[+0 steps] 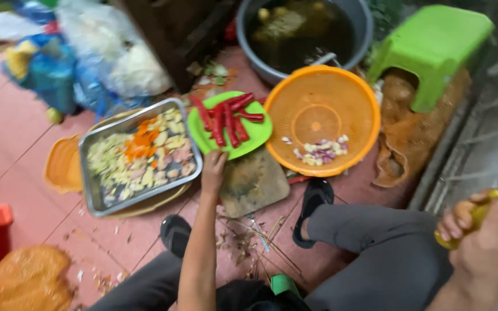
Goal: Chopping various vegetables including ginger, carrots, and shallots on a cutting board placed on the floor.
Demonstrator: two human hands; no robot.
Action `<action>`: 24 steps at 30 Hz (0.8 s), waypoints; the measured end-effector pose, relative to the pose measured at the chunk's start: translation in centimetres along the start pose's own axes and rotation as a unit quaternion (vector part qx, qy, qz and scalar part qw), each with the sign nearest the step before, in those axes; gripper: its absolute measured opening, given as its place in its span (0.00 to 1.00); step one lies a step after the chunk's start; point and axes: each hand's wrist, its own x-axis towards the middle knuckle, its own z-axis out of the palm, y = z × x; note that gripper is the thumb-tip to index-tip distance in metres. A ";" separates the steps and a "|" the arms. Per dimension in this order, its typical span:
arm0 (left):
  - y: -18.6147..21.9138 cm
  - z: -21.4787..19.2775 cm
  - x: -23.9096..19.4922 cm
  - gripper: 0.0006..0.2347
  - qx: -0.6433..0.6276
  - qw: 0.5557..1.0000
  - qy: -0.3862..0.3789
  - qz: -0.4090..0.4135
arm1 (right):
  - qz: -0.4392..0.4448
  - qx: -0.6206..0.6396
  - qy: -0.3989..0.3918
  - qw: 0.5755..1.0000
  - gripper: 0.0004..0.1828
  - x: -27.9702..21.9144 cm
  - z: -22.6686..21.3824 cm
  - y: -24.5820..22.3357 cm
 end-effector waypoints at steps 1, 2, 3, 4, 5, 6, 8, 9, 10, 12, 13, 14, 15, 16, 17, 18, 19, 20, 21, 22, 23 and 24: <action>0.0 0.3 -0.8 0.16 0.004 1.000 -0.024 -0.013 | -0.018 -0.039 -0.017 0.999 0.21 -0.1 0.2 -0.2; 0.8 0.2 -0.6 0.16 -0.005 0.999 -0.034 -0.010 | -0.014 -0.044 -0.005 0.999 0.21 -0.3 0.7 -0.3; 1.8 0.1 -0.5 0.14 0.056 0.997 -0.041 -0.021 | 0.008 -0.049 0.010 0.999 0.20 -0.2 1.2 -0.5; 2.7 0.0 -0.4 0.13 0.117 0.992 -0.047 -0.032 | 0.029 -0.054 0.025 0.998 0.20 -0.1 1.8 -0.6; 5.3 -1.0 0.9 0.13 0.114 0.992 -0.051 -0.031 | 0.032 -0.055 0.028 0.998 0.20 0.0 1.4 -0.2; 7.9 -2.1 2.3 0.16 0.127 0.991 -0.016 -0.047 | 0.043 -0.061 0.020 0.997 0.20 0.0 1.1 0.2; 10.6 -0.5 4.3 0.19 0.139 0.988 0.020 -0.059 | 0.053 -0.064 0.016 0.996 0.21 0.2 1.0 0.7; 11.1 1.9 4.1 0.19 0.048 0.998 0.001 -0.050 | 0.064 -0.056 0.012 0.996 0.21 0.2 1.1 0.5; 11.6 4.2 3.9 0.20 -0.044 0.998 -0.018 -0.042 | 0.076 -0.047 0.009 0.996 0.21 0.0 1.2 0.3; 14.7 10.8 6.4 0.21 -0.101 0.980 -0.145 -0.095 | 0.067 -0.040 0.004 0.997 0.23 -0.4 1.1 0.1; 16.0 14.3 8.2 0.23 -0.155 0.943 -0.261 -0.138 | 0.048 -0.027 -0.002 0.998 0.24 -0.3 1.3 0.1; 18.0 14.5 10.0 0.23 -0.155 0.943 -0.260 -0.138 | 0.047 -0.027 -0.002 0.999 0.24 -0.4 0.8 0.6; 20.2 14.8 11.9 0.28 -0.148 0.921 -0.321 -0.161 | 0.054 -0.023 0.005 0.998 0.25 -0.4 0.2 1.1; 22.3 15.1 13.7 0.35 -0.140 0.895 -0.381 -0.185 | 0.061 -0.020 0.011 0.998 0.27 -0.4 -0.3 1.5; 23.0 16.2 13.6 0.35 -0.142 0.895 -0.379 -0.186 | 0.060 -0.022 0.009 0.998 0.27 -0.4 -1.2 2.2; 23.7 17.3 13.6 0.35 -0.077 0.867 -0.441 -0.218 | 0.061 0.004 0.008 0.998 0.28 -0.6 -2.1 2.9; 24.2 18.3 13.5 0.34 -0.011 0.830 -0.498 -0.251 | 0.063 0.030 0.004 0.998 0.30 -0.6 -3.0 3.6; 23.9 20.3 11.9 0.34 -0.012 0.830 -0.496 -0.255 | 0.064 0.030 0.000 0.998 0.30 -0.5 -4.4 4.2; 23.3 22.2 10.1 0.30 0.019 0.858 -0.443 -0.261 | 0.082 0.075 -0.028 0.993 0.31 -0.2 -5.8 4.9; 22.6 23.9 8.4 0.26 0.050 0.881 -0.388 -0.267 | 0.102 0.119 -0.055 0.986 0.31 -0.1 -7.0 5.5; 22.3 24.3 8.0 0.26 0.055 0.879 -0.383 -0.278 | 0.106 0.121 -0.067 0.985 0.31 0.0 -5.8 4.5; 22.0 24.7 7.7 0.26 0.052 0.889 -0.351 -0.290 | 0.107 0.046 -0.016 0.993 0.32 0.0 -4.5 3.4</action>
